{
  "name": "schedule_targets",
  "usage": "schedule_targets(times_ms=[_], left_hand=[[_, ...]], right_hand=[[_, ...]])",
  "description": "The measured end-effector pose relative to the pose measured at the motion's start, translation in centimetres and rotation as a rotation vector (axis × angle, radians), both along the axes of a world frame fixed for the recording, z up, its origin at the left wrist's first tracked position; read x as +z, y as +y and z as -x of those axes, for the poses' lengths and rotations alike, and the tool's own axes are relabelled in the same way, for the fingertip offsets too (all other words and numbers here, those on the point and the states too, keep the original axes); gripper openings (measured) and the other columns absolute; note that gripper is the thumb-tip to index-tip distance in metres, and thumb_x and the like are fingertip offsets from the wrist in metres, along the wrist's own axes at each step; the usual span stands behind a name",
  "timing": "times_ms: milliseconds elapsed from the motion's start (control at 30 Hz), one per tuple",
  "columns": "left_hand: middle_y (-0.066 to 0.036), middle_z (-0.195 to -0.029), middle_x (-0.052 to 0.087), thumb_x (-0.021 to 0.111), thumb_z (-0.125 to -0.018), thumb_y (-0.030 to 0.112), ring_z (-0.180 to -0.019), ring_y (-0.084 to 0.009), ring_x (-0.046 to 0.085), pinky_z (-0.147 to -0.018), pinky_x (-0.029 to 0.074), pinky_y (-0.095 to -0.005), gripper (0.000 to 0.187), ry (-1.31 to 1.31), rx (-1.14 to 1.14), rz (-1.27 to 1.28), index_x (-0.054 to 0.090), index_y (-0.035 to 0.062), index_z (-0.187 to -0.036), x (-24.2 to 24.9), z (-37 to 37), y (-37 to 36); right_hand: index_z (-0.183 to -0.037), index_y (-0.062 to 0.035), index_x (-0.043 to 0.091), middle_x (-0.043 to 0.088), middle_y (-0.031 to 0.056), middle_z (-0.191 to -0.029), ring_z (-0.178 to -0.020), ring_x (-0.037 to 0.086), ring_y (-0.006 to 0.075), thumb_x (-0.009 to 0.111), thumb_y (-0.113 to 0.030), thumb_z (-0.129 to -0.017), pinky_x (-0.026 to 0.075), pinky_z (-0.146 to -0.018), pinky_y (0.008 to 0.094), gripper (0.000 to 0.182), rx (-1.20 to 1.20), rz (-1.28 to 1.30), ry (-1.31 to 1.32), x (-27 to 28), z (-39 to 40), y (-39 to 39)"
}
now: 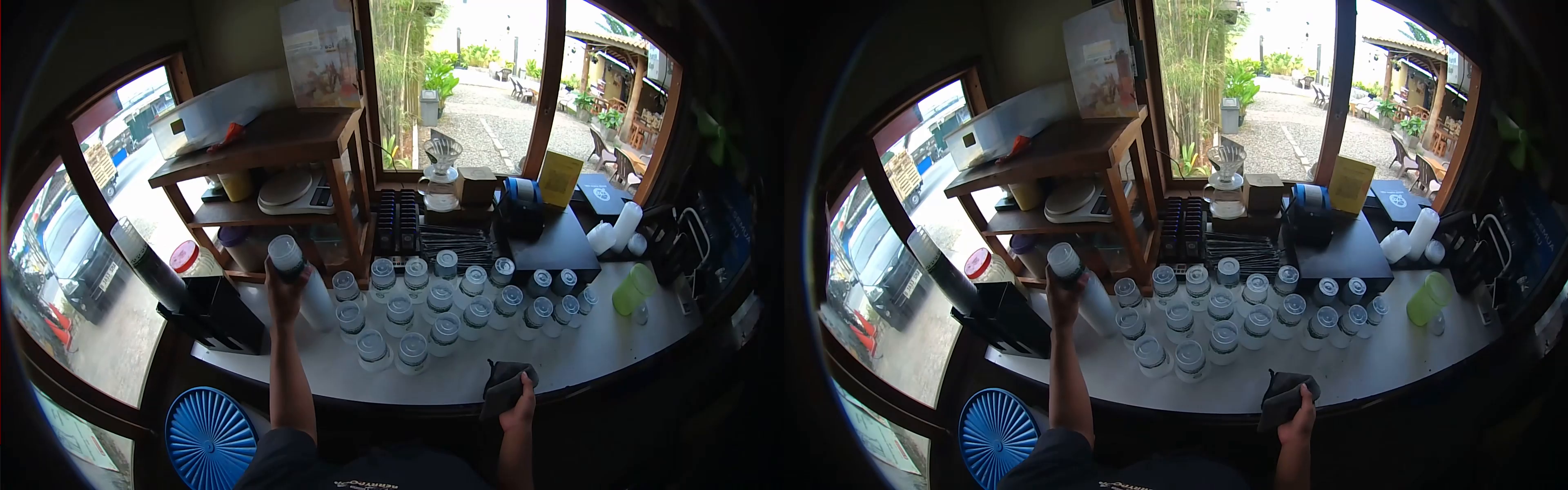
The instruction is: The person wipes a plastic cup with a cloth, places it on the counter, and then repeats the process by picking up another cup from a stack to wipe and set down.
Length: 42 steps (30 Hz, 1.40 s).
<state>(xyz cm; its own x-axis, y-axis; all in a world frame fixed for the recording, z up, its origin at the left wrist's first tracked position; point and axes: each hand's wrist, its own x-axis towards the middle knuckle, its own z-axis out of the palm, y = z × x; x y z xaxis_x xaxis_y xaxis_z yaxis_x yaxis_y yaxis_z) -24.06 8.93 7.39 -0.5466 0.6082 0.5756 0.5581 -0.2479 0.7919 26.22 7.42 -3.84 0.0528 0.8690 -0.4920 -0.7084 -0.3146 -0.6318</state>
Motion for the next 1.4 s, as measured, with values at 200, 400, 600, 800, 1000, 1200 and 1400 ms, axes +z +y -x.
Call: schedule_targets(times_ms=[200,400,600,800,1000,1200,1400], left_hand=[[-0.018,-0.130,0.049,0.081,-0.077,0.028,-0.119,-0.0305,0.052,-0.099,0.042,-0.0419,0.079,0.133,0.212,-0.267,0.036,0.0039,-0.138,6.0,0.1,0.3],[-0.018,-0.132,0.047,0.080,-0.080,0.033,-0.121,-0.0301,0.049,-0.101,0.042,-0.0439,0.088,0.180,0.258,-0.448,0.027,0.0046,-0.144,6.8,-3.0,-1.3],[-0.030,-0.121,0.046,0.088,-0.070,0.036,-0.105,-0.0365,0.059,-0.088,0.049,-0.0458,0.111,0.459,-0.309,-0.085,0.004,0.0074,-0.138,0.0,-21.0,-3.5],[-0.021,-0.130,0.049,0.079,-0.078,0.026,-0.121,-0.0303,0.051,-0.101,0.041,-0.0389,0.083,-0.138,-0.843,0.430,0.029,0.0004,-0.139,-8.7,-33.7,-7.2],[-0.013,-0.137,0.047,0.076,-0.079,0.034,-0.123,-0.0253,0.048,-0.108,0.032,-0.0359,0.088,-0.649,-1.447,0.858,0.029,-0.0008,-0.146,-7.3,-31.4,-5.8],[-0.016,-0.120,0.062,0.078,-0.076,0.023,-0.112,-0.0241,0.059,-0.098,0.044,-0.0362,0.075,-0.062,-1.153,0.889,0.042,0.0018,-0.138,-0.2,-34.1,-0.7],[-0.020,-0.111,0.065,0.079,-0.077,0.026,-0.105,-0.0333,0.064,-0.089,0.049,-0.0385,0.071,0.011,-0.621,0.605,0.044,0.0029,-0.134,-1.7,-39.4,2.2]], right_hand=[[-0.120,-0.0079,0.054,0.061,0.0090,-0.111,-0.099,0.062,0.0266,0.060,-0.032,-0.092,0.052,-0.086,0.0425,0.037,0.019,0.004,0.081,-0.6,-0.7,0.7],[-0.124,-0.0068,0.053,0.060,0.0094,-0.115,-0.103,0.061,0.0267,0.056,-0.037,-0.096,0.050,-0.089,0.0428,0.041,-0.020,-0.100,0.147,2.9,-0.6,0.3],[-0.132,-0.0060,0.048,0.056,0.0107,-0.127,-0.116,0.055,0.0258,0.052,-0.040,-0.099,0.045,-0.097,0.0416,0.048,0.016,-0.338,0.043,5.3,0.9,-2.2],[-0.125,0.0038,0.053,0.055,0.0180,-0.126,-0.117,0.053,0.0278,0.051,-0.036,-0.099,0.039,-0.099,0.0365,0.048,0.242,-0.824,-0.838,8.1,2.0,-2.2],[-0.116,-0.0010,0.061,0.067,0.0053,-0.099,-0.090,0.062,0.0164,0.055,-0.033,-0.098,0.047,-0.081,0.0273,0.037,0.847,-0.454,-0.320,9.7,-3.1,1.5],[-0.129,-0.0011,0.054,0.046,0.0195,-0.137,-0.123,0.051,0.0350,0.057,-0.022,-0.097,0.041,-0.101,0.0379,0.038,0.792,-0.834,-0.799,10.9,-5.8,3.3],[-0.138,-0.0014,0.045,0.026,0.0255,-0.151,-0.139,0.030,0.0424,0.052,-0.016,-0.098,0.030,-0.111,0.0435,0.043,0.490,-0.877,-0.777,7.2,-6.7,3.5]])
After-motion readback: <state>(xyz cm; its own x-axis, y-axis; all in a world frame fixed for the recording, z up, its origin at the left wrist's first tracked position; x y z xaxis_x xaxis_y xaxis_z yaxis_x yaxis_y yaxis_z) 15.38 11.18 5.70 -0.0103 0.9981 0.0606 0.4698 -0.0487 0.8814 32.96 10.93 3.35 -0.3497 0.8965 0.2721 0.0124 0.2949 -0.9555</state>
